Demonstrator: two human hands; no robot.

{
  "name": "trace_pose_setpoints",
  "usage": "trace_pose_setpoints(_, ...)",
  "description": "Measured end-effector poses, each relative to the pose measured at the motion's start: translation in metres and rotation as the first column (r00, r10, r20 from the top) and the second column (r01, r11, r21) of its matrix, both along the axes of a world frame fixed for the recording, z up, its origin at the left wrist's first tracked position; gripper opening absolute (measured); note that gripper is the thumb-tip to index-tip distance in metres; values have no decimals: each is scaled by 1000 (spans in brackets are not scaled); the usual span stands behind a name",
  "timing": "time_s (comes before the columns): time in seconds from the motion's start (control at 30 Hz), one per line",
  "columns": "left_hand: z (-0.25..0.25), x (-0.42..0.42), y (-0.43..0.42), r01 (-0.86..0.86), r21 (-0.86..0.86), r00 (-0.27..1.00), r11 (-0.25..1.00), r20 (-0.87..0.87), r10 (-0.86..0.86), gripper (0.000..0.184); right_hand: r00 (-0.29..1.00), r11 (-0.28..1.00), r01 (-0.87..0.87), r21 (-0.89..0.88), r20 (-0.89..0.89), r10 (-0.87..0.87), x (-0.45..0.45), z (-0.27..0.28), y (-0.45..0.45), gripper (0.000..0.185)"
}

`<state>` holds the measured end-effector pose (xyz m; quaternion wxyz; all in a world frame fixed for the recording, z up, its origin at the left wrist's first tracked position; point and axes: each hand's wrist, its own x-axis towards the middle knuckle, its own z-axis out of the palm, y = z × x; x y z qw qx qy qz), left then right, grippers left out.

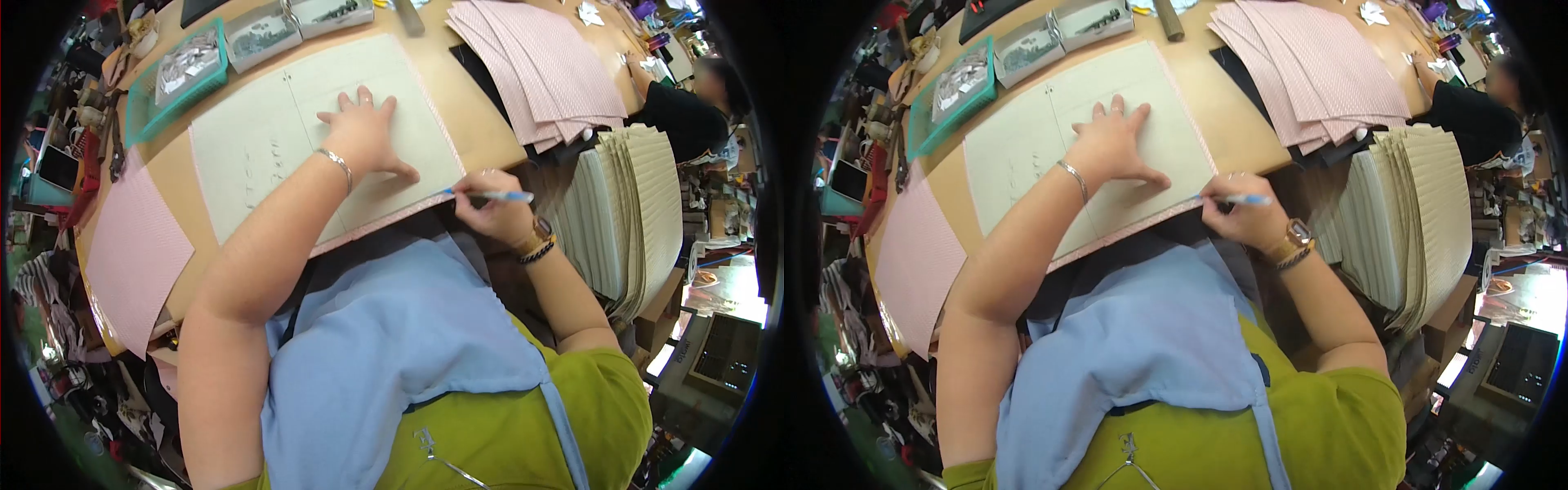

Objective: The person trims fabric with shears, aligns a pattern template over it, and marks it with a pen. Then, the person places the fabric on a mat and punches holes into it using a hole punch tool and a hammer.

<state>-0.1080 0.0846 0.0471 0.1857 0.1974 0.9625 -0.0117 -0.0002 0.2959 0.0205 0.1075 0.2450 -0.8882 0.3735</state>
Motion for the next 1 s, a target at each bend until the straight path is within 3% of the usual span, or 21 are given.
trace_pose_setpoints(0.07,0,-1,0,-1,-2,1000,1000,-7,1,129,993,992,-32,-120,109,46,3,3,-15,6)
trace_pose_setpoints(0.13,-3,2,-2,-5,24,1000,1000,-31,6,129,991,995,-54,-89,115,64,-1,4,-15,7)
trace_pose_setpoints(0.27,-14,16,-19,-2,184,997,983,-74,16,123,948,995,91,-47,311,-72,-11,9,7,5)
trace_pose_setpoints(0.33,-31,18,-34,43,278,993,960,-120,-10,123,881,915,246,-321,467,-73,-19,7,12,5)
trace_pose_setpoints(0.37,-39,19,-45,56,368,984,928,-177,11,112,837,825,277,-493,545,44,-28,-5,21,11)
trace_pose_setpoints(0.47,-31,17,-86,-62,385,946,921,-272,177,91,915,746,311,-589,397,-68,-54,2,-1,17)
trace_pose_setpoints(0.53,-13,28,-123,-237,393,890,889,-279,361,75,941,892,289,-348,275,-197,-67,-7,-5,26)
trace_pose_setpoints(0.6,-34,41,-171,-375,430,767,821,-353,535,72,965,965,261,9,35,-261,-76,-10,-10,27)
trace_pose_setpoints(0.63,-41,49,-191,-448,419,731,790,-337,594,71,976,976,204,-77,-60,-209,-83,-27,-13,33)
trace_pose_setpoints(0.67,-48,58,-209,-519,406,690,752,-320,649,71,976,980,200,-15,-81,-201,-84,-27,-18,34)
trace_pose_setpoints(0.73,-69,78,-241,-505,467,685,726,-295,666,71,976,974,197,109,-114,-185,-79,-30,-28,36)
trace_pose_setpoints(0.77,-75,86,-249,-498,495,685,712,-279,673,71,981,979,191,72,-31,-190,-79,-37,-30,39)
trace_pose_setpoints(0.87,-71,106,-254,-435,520,707,735,-309,637,65,979,950,202,240,-79,-188,-62,-25,-51,39)
trace_pose_setpoints(0.93,-73,114,-265,-411,809,703,421,-13,711,59,984,951,175,254,-23,-176,-53,-22,-52,40)
trace_pose_setpoints(1.0,-61,121,-265,-449,893,652,-11,336,679,53,987,952,146,270,21,-158,-47,-17,-52,39)
